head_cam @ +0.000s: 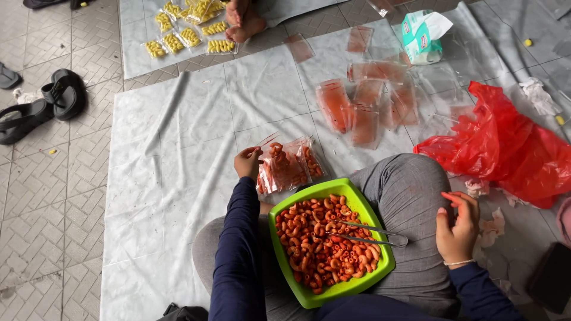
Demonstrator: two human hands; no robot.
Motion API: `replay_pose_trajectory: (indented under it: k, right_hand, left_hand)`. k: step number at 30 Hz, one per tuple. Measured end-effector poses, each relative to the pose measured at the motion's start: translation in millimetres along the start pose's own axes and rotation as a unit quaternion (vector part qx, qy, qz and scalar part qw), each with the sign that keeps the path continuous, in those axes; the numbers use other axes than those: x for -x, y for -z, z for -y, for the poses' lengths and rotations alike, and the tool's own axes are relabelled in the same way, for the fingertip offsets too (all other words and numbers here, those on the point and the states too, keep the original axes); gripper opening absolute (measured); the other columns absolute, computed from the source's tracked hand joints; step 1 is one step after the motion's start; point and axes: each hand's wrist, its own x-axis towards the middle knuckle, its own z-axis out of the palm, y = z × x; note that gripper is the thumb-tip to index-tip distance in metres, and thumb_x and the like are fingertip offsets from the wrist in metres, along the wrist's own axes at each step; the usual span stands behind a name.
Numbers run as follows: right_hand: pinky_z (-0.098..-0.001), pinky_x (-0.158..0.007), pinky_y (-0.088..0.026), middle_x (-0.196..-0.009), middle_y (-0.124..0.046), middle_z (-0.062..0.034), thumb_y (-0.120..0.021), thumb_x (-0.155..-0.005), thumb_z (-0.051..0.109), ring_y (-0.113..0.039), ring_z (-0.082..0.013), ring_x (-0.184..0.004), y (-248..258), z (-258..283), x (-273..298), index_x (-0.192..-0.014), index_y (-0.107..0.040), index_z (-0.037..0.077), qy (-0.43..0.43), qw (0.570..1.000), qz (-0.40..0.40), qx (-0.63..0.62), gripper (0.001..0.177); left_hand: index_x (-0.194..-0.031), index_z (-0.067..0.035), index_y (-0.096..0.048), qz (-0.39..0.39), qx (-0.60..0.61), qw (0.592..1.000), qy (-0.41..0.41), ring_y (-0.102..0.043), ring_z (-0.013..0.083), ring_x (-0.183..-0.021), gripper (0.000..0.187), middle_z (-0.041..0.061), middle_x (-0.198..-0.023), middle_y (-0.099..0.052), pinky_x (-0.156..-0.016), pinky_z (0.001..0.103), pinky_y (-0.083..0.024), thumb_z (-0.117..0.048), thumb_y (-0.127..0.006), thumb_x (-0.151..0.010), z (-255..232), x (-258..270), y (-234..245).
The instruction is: Filling small plastic bags with snacks using a metal scoop while sitting on the floor
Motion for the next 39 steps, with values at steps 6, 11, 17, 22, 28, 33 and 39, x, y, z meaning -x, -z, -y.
replay_pose_trajectory:
  k: [6,11,17,22,28,33,39]
  right_hand:
    - [-0.0422,-0.100,-0.045,-0.129,-0.054,-0.0165,-0.056,-0.093,-0.003,-0.050,-0.0299,-0.111,-0.6,-0.3,-0.6,-0.127,-0.064,-0.003,0.001,1.000,-0.005,-0.007,0.034]
    - [-0.0423,-0.100,-0.045,-0.130,-0.053,-0.0168,-0.056,-0.093,-0.004,-0.050,-0.0304,-0.111,-1.3,-2.5,-0.4,-0.128,-0.063,-0.002,0.002,1.000,-0.002,-0.015,0.035]
    - [-0.0431,-0.103,-0.043,-0.130,-0.054,-0.0155,-0.057,-0.091,0.000,-0.050,-0.0313,-0.115,0.9,2.5,-2.4,-0.126,-0.065,0.000,-0.003,1.000,-0.002,0.013,0.035]
    - [-0.0496,-0.111,-0.034,-0.132,-0.053,-0.0202,-0.054,-0.085,0.003,-0.049,-0.0393,-0.124,-3.2,1.9,-17.9,-0.125,-0.057,-0.001,0.003,0.998,0.027,0.060,0.041]
    - [-0.0566,-0.105,-0.040,-0.136,-0.058,-0.0224,-0.059,-0.099,0.024,-0.053,-0.0470,-0.122,-41.8,-19.2,-77.4,-0.142,-0.055,0.007,0.001,0.996,0.058,0.070,0.047]
    - [-0.0452,-0.091,-0.055,-0.102,-0.080,-0.0042,-0.062,-0.092,0.052,-0.072,-0.0306,-0.108,-98.2,-8.6,-173.5,-0.111,-0.074,0.021,-0.086,0.913,0.338,0.213,0.038]
    - [-0.0445,-0.097,-0.056,-0.114,-0.076,-0.0105,-0.071,-0.080,0.052,-0.072,-0.0293,-0.108,-264.7,-137.5,-240.1,-0.131,-0.063,0.017,-0.123,0.871,0.448,0.160,0.062]
  left_hand:
    - [-0.107,-0.010,-0.078,-0.010,-0.055,0.998,-0.029,-0.076,0.0159,-0.068,0.025,0.005,-0.095,-0.079,-0.071,0.025,-0.059,-0.024,-0.072,-0.087,23.2,-15.6,-5.6]
    - [-0.101,-0.018,-0.081,-0.049,-0.113,0.991,-0.058,-0.072,0.0128,-0.083,0.026,0.000,-0.095,-0.078,-0.084,0.028,-0.056,-0.026,-0.069,-0.079,38.2,-30.9,-2.6]
    - [-0.099,-0.019,-0.080,-0.044,-0.145,0.981,-0.123,-0.072,0.0127,-0.096,0.024,-0.002,-0.098,-0.079,-0.091,0.031,-0.053,-0.025,-0.066,-0.081,23.4,-18.4,-0.5]
    - [-0.103,-0.018,-0.078,-0.031,-0.116,0.972,-0.202,-0.072,0.0108,-0.082,0.030,-0.001,-0.096,-0.079,-0.077,0.026,-0.055,-0.008,-0.056,-0.086,-12.0,11.9,17.6]
    - [-0.113,-0.015,-0.075,-0.027,-0.065,0.962,-0.263,-0.056,0.0158,-0.055,0.040,0.007,-0.082,-0.074,-0.061,0.029,-0.049,0.006,-0.046,-0.095,-59.7,100.8,59.2]
    - [-0.127,-0.019,-0.065,-0.047,-0.087,0.953,-0.285,-0.050,0.0179,-0.064,0.047,0.001,-0.064,-0.066,-0.075,0.029,-0.045,0.002,-0.035,-0.097,-54.4,109.0,65.8]
    - [-0.126,-0.020,-0.062,0.040,-0.141,0.955,-0.258,-0.064,0.0264,-0.058,0.032,0.004,-0.070,-0.074,-0.069,0.038,-0.051,-0.028,-0.036,-0.110,-44.6,103.4,43.5]
